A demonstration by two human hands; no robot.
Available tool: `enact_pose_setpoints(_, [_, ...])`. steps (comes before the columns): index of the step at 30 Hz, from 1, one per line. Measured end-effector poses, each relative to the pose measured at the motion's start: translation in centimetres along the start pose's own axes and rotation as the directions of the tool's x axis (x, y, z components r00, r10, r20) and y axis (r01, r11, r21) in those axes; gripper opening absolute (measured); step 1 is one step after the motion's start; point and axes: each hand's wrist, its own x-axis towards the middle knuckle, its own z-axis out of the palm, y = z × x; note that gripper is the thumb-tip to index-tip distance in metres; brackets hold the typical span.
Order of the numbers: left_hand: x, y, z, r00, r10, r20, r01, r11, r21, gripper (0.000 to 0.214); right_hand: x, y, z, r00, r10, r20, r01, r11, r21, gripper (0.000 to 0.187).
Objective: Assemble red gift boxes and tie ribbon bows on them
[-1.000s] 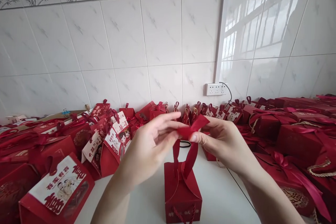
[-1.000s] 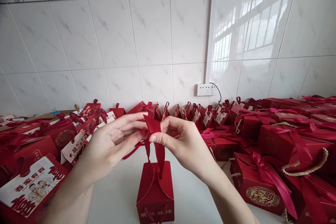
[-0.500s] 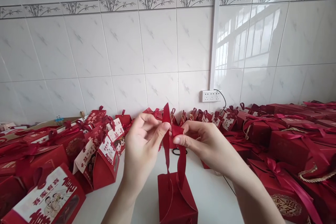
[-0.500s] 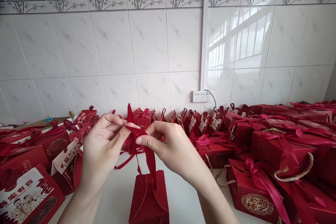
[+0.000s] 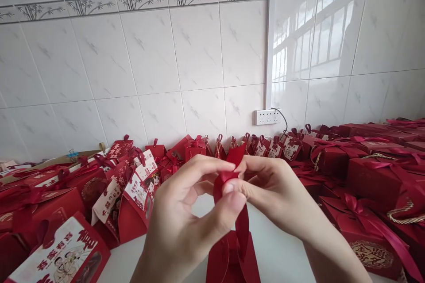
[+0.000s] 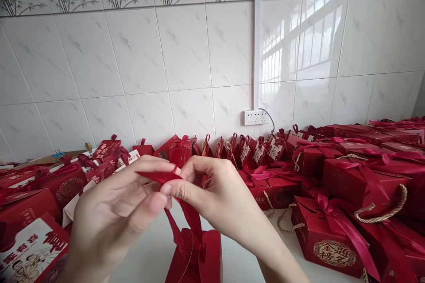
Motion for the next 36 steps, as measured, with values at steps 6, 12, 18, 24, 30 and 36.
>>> enact_pose_setpoints(6, [0.1, -0.2, -0.2, 0.986, -0.156, 0.056, 0.159, 0.986, -0.056, 0.026, -0.9, -0.9, 0.4, 1.000, -0.003, -0.009, 0.003, 0.999, -0.050, 0.025])
enact_pose_setpoints(12, [0.1, -0.5, 0.1, 0.993, -0.121, -0.012, 0.119, 0.988, -0.099, 0.025, -1.6, -1.6, -0.2, 0.989, -0.124, -0.085, 0.099, 0.961, -0.257, 0.015])
enact_pose_setpoints(18, [-0.4, 0.1, -0.1, 0.999, -0.023, 0.021, 0.022, 0.998, 0.067, 0.018, -2.1, -2.0, -0.3, 0.971, -0.214, -0.109, 0.163, 0.919, -0.358, 0.011])
enact_pose_setpoints(24, [-0.7, -0.6, -0.3, 0.998, -0.004, 0.069, -0.003, 0.994, 0.111, 0.038, -1.8, -1.6, -0.3, 0.970, -0.213, -0.120, 0.158, 0.920, -0.358, 0.018])
enact_pose_setpoints(30, [-0.3, -0.6, -0.3, 0.996, -0.066, 0.066, 0.061, 0.995, 0.078, 0.031, -1.3, -1.2, -0.4, 0.956, -0.187, -0.228, 0.110, 0.943, -0.313, 0.025])
enact_pose_setpoints(36, [0.0, -0.5, -0.4, 0.992, -0.066, -0.106, 0.069, 0.997, 0.031, 0.011, -1.1, -1.2, -0.2, 0.872, -0.236, -0.429, 0.154, 0.964, -0.217, 0.028])
